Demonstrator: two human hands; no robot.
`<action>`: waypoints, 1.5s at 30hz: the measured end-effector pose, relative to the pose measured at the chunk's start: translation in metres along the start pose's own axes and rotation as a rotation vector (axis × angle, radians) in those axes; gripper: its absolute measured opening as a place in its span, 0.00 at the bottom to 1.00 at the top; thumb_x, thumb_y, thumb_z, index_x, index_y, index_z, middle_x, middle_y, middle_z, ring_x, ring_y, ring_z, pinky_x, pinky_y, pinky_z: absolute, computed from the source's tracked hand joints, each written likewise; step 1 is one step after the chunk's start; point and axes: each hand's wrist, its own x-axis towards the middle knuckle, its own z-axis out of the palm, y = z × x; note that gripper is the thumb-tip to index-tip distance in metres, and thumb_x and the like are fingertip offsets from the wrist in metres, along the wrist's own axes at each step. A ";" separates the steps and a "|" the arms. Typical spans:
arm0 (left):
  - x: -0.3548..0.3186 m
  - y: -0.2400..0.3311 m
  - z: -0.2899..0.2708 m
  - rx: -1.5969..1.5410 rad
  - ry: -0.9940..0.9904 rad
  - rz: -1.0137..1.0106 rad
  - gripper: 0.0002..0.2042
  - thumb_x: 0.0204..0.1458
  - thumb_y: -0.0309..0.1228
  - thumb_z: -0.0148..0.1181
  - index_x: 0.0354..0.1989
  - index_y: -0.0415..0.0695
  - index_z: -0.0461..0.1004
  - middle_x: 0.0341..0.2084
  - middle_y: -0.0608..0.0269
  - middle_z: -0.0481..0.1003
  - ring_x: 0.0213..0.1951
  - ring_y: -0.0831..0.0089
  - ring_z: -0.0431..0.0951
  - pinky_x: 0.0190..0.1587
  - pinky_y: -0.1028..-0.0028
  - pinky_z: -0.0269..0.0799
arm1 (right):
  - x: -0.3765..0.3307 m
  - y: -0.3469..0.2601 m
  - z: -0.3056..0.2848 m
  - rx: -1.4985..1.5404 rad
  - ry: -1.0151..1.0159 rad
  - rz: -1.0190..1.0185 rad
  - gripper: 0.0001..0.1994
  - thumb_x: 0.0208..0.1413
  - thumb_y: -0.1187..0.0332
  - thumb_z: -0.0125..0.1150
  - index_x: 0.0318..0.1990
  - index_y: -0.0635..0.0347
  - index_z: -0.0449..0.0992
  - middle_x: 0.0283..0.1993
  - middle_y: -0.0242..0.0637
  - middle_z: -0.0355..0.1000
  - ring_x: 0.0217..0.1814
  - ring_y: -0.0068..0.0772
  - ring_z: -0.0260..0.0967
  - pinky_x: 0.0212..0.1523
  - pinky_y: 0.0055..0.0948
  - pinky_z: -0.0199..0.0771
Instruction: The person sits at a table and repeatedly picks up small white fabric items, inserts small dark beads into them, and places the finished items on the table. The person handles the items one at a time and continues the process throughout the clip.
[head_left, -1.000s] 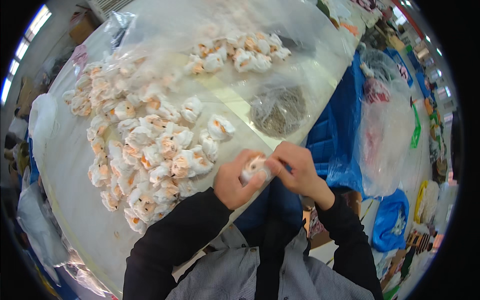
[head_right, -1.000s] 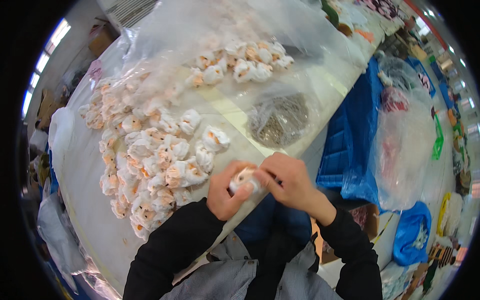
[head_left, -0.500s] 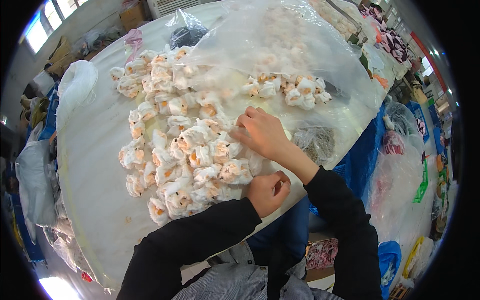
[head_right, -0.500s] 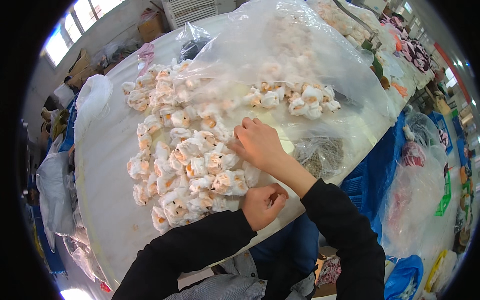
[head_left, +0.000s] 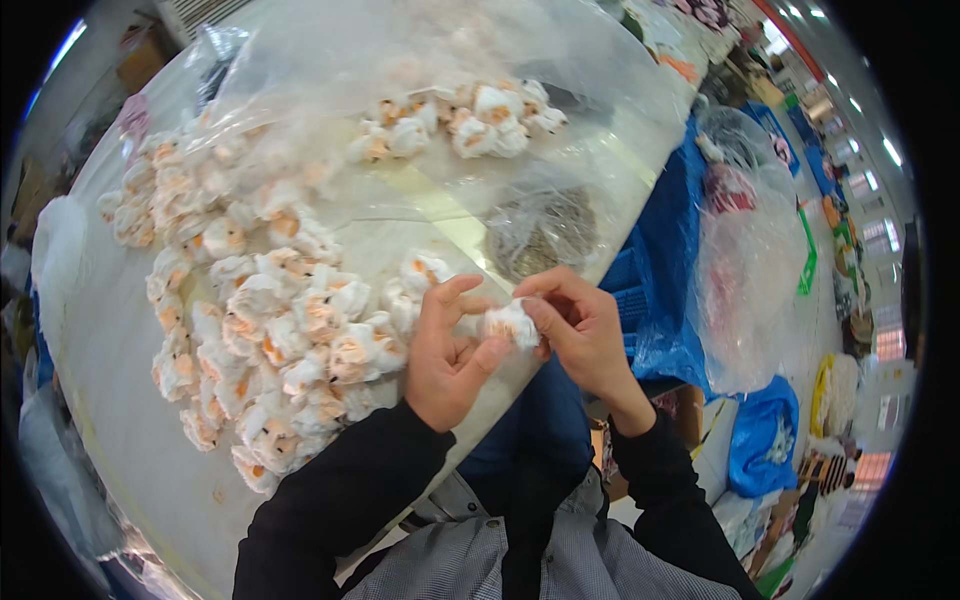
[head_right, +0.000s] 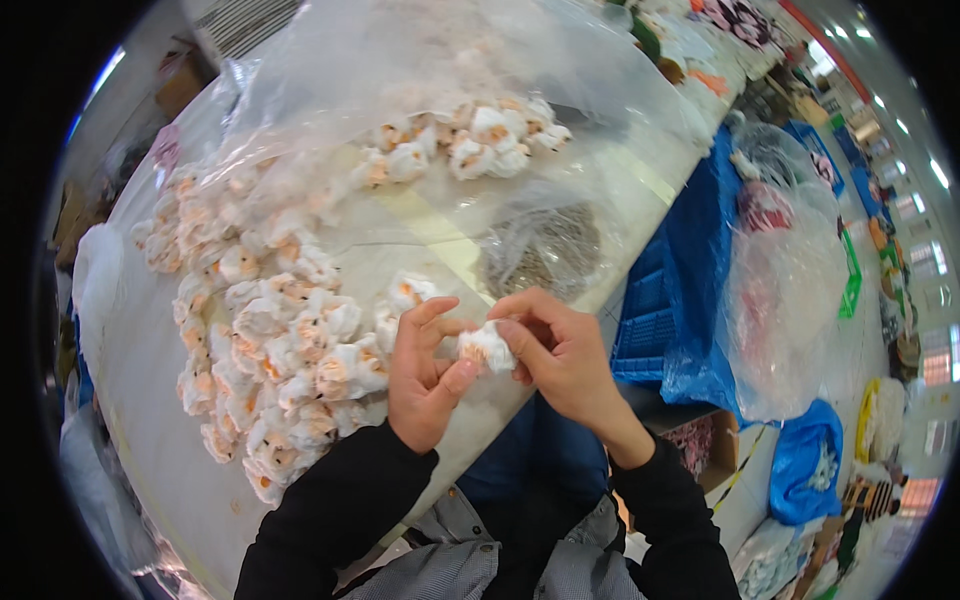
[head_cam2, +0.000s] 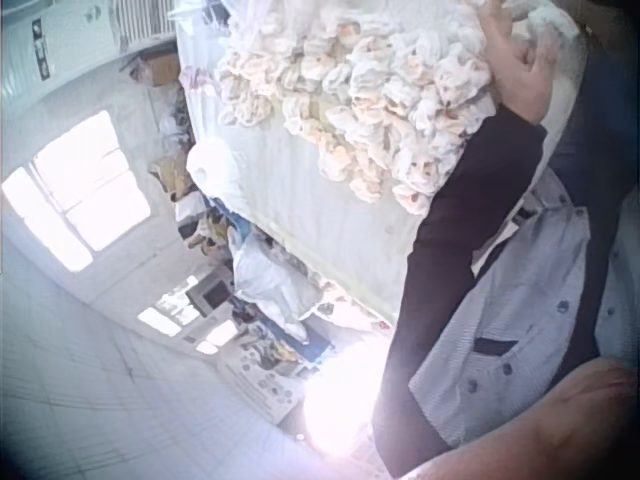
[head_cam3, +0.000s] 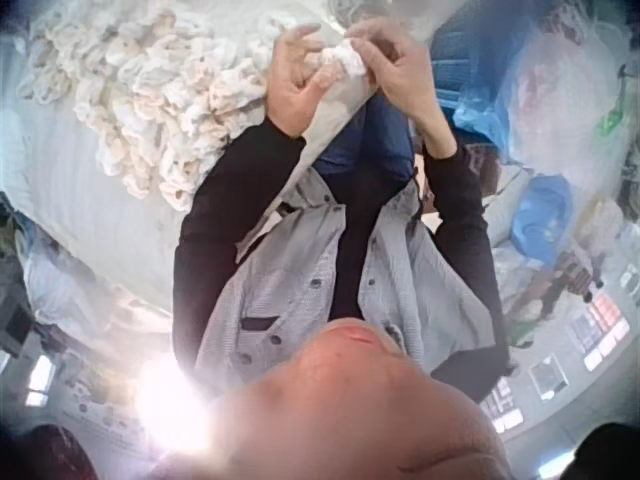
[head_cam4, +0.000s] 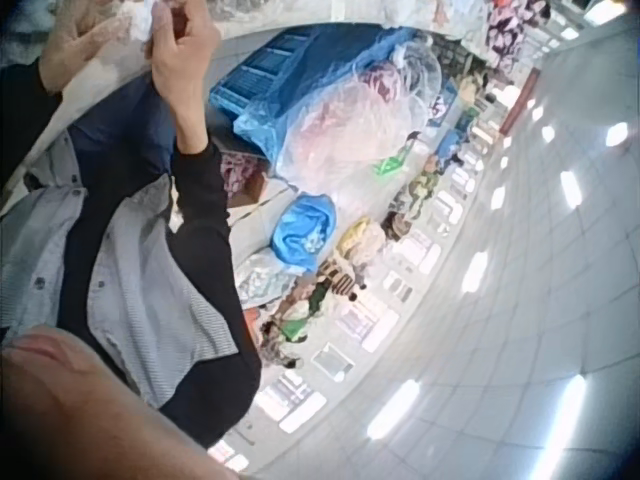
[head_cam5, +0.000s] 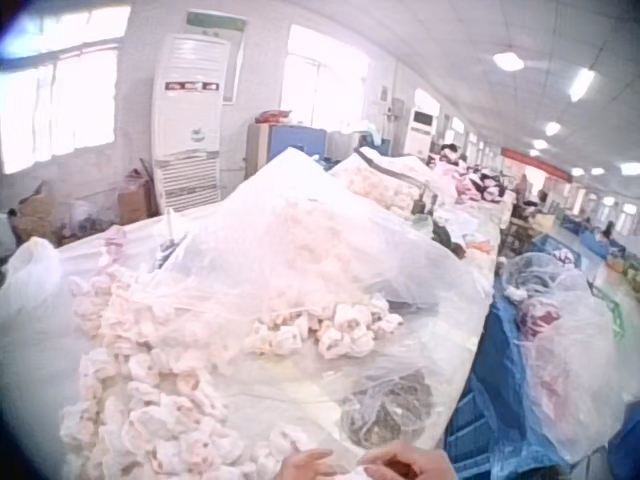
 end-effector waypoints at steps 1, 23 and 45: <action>0.000 0.002 0.000 -0.016 -0.018 -0.047 0.29 0.60 0.24 0.62 0.69 0.42 0.59 0.52 0.57 0.72 0.34 0.82 0.77 0.31 0.82 0.69 | -0.005 0.001 0.001 0.023 0.025 0.022 0.05 0.68 0.71 0.62 0.47 0.60 0.80 0.29 0.27 0.76 0.23 0.12 0.67 0.23 0.17 0.64; -0.002 0.005 -0.001 0.072 -0.214 -0.245 0.19 0.61 0.18 0.62 0.59 0.40 0.68 0.56 0.62 0.73 0.23 0.95 0.61 0.25 0.87 0.56 | -0.013 0.044 0.023 -0.248 0.299 -0.158 0.05 0.69 0.71 0.59 0.44 0.63 0.77 0.30 0.35 0.77 0.30 0.20 0.71 0.32 0.23 0.69; 0.000 0.008 0.001 0.619 -0.167 0.076 0.20 0.55 0.20 0.65 0.58 0.45 0.80 0.33 0.60 0.76 0.26 0.73 0.71 0.31 0.74 0.68 | -0.025 0.045 0.007 -0.680 0.160 -0.568 0.07 0.58 0.68 0.69 0.35 0.58 0.77 0.28 0.38 0.73 0.28 0.41 0.72 0.28 0.37 0.70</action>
